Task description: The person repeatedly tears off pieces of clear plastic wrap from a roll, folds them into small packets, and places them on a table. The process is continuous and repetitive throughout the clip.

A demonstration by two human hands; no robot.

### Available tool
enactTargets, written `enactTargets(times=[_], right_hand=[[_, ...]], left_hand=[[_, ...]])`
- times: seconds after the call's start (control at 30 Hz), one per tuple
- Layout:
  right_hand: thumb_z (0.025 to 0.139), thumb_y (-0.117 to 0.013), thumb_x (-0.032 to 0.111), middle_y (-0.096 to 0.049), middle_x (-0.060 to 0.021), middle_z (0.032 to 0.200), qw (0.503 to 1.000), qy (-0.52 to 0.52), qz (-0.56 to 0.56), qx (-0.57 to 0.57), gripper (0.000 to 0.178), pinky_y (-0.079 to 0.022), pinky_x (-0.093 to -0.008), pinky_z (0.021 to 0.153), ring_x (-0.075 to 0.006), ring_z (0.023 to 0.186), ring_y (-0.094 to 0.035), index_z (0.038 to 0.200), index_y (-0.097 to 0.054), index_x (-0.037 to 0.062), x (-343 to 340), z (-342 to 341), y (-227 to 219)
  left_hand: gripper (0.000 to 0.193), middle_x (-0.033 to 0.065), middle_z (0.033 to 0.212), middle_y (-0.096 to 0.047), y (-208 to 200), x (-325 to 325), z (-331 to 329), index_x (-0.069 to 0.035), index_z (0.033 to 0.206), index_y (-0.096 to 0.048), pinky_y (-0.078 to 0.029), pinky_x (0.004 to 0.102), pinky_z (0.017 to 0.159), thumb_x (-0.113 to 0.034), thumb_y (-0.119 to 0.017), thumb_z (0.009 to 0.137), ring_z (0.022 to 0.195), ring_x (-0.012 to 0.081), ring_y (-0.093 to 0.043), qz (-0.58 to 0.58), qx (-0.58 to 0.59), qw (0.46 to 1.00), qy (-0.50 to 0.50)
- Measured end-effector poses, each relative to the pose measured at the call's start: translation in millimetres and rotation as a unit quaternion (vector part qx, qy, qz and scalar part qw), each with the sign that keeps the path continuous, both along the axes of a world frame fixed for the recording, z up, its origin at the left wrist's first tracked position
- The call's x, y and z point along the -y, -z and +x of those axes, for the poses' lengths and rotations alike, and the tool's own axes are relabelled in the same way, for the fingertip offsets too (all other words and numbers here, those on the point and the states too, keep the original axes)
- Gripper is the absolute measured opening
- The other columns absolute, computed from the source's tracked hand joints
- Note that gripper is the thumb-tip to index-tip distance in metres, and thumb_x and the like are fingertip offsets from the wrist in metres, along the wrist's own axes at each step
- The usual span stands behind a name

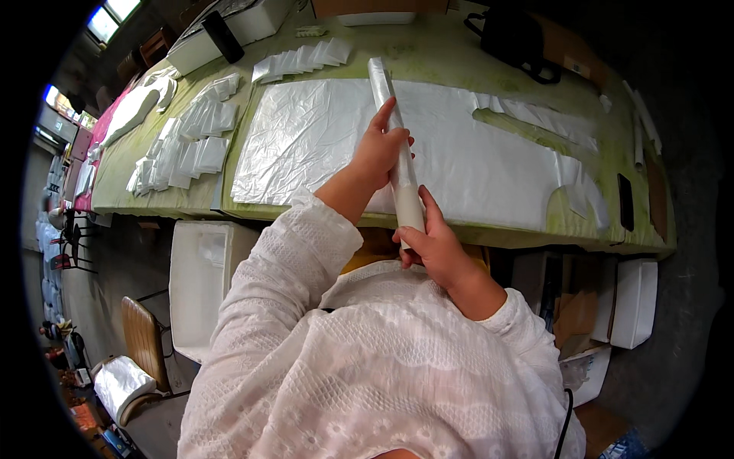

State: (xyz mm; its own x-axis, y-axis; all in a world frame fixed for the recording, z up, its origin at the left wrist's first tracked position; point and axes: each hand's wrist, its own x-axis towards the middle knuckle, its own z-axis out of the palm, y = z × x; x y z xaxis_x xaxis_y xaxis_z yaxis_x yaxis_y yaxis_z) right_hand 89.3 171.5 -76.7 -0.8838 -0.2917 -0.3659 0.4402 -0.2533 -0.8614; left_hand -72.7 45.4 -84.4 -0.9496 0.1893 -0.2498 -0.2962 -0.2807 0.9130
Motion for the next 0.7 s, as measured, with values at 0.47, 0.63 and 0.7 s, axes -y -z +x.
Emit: enactTargets(times=[0.47,0.63,0.7], right_hand=[[0.096,-0.066,0.013,-0.059,-0.0103,0.131,0.998,0.000,0.066,0.006,0.070,-0.048,-0.0329,0.099,-0.0158,0.115,-0.057,0.156,-0.034,-0.0003,-76,26,24],[0.096,-0.066,0.014,-0.060,-0.0084,0.130,0.997,-0.015,0.078,0.023,0.064,-0.046,-0.0322,0.102,-0.0159,0.116,-0.057,0.152,-0.041,-0.0022,-94,43,16],[0.096,-0.066,0.013,-0.060,-0.0081,0.130,0.996,-0.007,0.081,0.023,0.062,-0.047,-0.0323,0.102,-0.0160,0.115,-0.057,0.151,-0.042,-0.0017,-99,52,16]], left_hand=[[0.093,0.0120,0.149,-0.038,7,-41,-45,-0.037,0.162,-0.030,-0.057,0.0450,0.085,0.007,-0.066,0.088,0.098,0.0221,-0.058,0.025,0.002,1.000,0.018],[0.094,0.0119,0.147,-0.042,24,-33,-59,-0.037,0.162,-0.030,-0.055,0.0450,0.089,0.008,-0.066,0.087,0.099,0.0233,-0.057,0.008,0.015,1.000,-0.017],[0.087,0.0115,0.147,-0.044,20,-36,-56,-0.034,0.162,-0.031,-0.054,0.0451,0.093,0.003,-0.065,0.091,0.104,0.0245,-0.059,0.014,0.014,1.000,0.010]])
